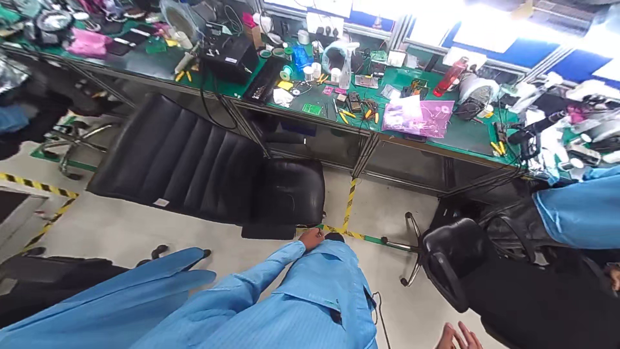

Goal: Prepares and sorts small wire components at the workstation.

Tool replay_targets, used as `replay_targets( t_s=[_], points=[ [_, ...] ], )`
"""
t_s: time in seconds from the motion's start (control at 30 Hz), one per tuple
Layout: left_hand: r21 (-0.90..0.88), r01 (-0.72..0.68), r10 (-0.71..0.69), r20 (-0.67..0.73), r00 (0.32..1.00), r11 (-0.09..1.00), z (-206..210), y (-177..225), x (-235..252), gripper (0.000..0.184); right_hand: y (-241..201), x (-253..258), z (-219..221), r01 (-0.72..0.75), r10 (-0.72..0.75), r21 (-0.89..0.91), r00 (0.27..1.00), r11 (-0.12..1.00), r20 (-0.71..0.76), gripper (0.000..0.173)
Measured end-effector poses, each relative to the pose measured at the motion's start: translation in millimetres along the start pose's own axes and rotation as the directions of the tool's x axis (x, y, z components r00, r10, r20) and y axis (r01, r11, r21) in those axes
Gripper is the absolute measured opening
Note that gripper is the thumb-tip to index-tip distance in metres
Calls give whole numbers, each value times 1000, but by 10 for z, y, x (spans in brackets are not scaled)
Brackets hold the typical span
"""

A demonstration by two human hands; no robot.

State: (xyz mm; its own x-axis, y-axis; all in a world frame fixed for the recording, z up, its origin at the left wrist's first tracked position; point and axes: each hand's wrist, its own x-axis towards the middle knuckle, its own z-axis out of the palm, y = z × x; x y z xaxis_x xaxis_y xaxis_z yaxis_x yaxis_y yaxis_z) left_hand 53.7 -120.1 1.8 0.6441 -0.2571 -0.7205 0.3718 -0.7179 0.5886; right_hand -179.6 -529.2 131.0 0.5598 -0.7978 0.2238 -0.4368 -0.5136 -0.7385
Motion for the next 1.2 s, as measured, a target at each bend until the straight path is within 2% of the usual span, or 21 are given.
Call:
replay_targets(
  t_s=[0.13,0.3,0.4,0.47,0.53,0.6,0.77,0.9,1.0,1.2],
  points=[
    [-46,29,-34,-110,993,999,-114,293,94,38,-182,552,567,107,-115,55,976,993,186,38],
    [-186,103,-152,-275,949,977,-401,324,257,35,-410,1068,1329,147,-175,104,914,984,365,33],
    [-244,150,-226,-322,919,958,-664,291,545,33,-565,1289,1792,179,-200,89,877,980,436,32],
    [-271,152,-245,-350,904,951,-989,364,814,32,-696,1441,2150,193,-216,97,856,976,470,32],
    [-278,126,-234,-402,885,952,-1499,497,1170,32,-864,1614,2563,208,-233,106,837,972,495,32],
    [-255,77,-195,-480,855,964,-2254,666,1609,33,-1085,1798,3043,221,-245,109,823,969,513,32],
    [-163,5,-111,-645,756,987,-4784,1346,2961,43,-1917,2365,4432,219,-206,58,750,974,629,34],
    [-153,120,-192,-674,713,981,-6315,1682,4000,50,-2697,2597,5061,251,-151,-21,648,968,747,35],
    [-52,278,-240,-668,705,959,-6908,1895,4612,53,-3063,2684,5282,243,-116,-55,636,969,763,37],
    [112,356,-188,-684,705,928,-7137,1900,5261,61,-3526,2842,5492,139,46,-179,650,974,759,34]
  ],
)
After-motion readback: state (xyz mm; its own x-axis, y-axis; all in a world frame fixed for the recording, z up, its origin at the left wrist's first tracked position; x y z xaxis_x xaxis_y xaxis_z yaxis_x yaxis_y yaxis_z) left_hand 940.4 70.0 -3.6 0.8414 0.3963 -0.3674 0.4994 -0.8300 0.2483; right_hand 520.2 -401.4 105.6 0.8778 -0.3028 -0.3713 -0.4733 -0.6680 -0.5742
